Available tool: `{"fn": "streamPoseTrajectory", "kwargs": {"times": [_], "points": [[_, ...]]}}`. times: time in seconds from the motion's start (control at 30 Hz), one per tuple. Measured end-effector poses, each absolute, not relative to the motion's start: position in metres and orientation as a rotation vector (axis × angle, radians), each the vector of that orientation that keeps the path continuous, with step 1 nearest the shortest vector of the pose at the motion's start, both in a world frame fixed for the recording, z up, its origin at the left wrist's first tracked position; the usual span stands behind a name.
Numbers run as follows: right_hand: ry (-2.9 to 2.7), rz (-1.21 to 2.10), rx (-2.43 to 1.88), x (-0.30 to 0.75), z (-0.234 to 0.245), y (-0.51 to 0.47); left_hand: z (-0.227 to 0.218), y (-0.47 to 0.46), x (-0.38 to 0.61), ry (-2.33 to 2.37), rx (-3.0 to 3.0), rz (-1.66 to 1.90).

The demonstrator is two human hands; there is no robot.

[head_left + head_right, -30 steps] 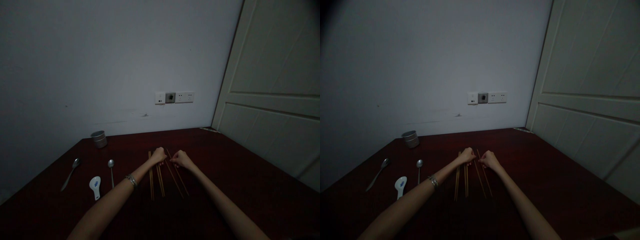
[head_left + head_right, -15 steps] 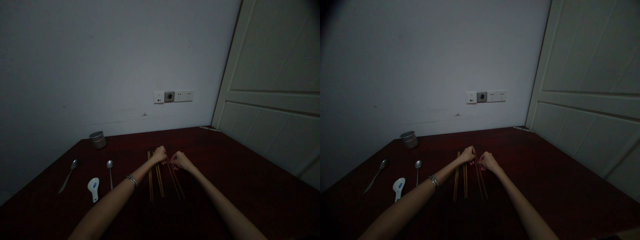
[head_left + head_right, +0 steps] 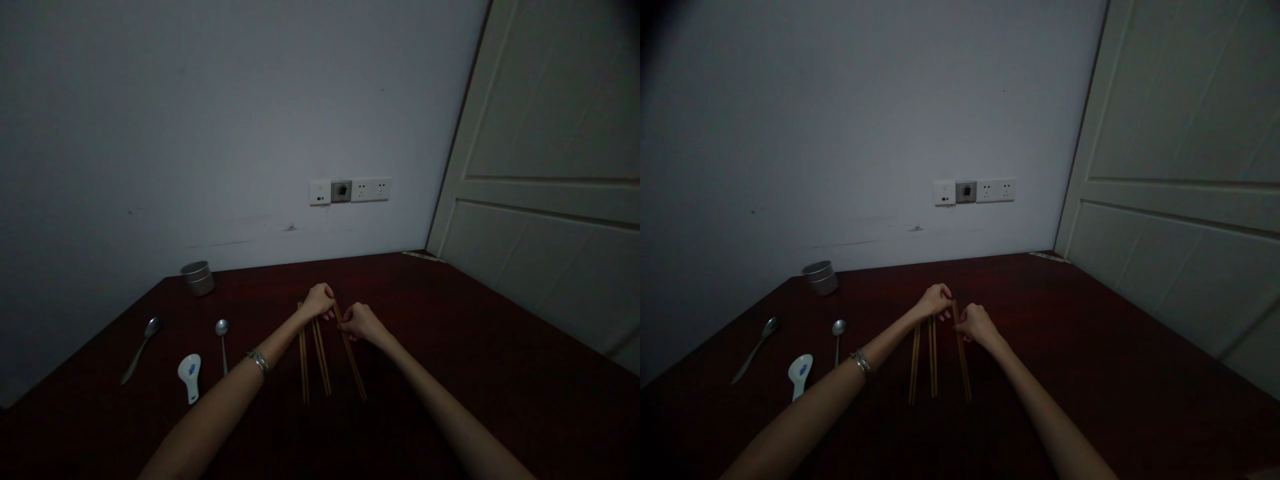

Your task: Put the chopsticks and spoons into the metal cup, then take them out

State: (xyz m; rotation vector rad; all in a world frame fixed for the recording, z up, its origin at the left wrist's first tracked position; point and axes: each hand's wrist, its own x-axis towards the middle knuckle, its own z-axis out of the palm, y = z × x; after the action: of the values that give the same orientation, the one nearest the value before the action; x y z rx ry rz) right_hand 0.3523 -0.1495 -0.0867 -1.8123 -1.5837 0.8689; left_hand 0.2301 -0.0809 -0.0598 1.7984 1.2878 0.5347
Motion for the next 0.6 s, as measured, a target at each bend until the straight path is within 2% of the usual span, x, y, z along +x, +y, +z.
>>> {"fn": "streamPoseTrajectory", "kwargs": {"times": [0.13,0.27,0.37,0.6], "points": [[-1.634,0.826,-1.868,0.351,-0.085,-0.150,-0.036,-0.065,0.202,1.257,1.673,0.921],[-1.662,0.815,-1.859,0.351,-0.087,-0.149,-0.026,-0.053,0.173,1.264,1.571,1.085],[-1.643,0.826,-1.864,0.350,-0.089,-0.149,-0.029,-0.055,0.159,1.325,1.634,0.998],[-1.637,0.824,-1.881,0.348,-0.090,-0.147,-0.059,-0.075,0.161,1.577,2.179,0.451]]}}
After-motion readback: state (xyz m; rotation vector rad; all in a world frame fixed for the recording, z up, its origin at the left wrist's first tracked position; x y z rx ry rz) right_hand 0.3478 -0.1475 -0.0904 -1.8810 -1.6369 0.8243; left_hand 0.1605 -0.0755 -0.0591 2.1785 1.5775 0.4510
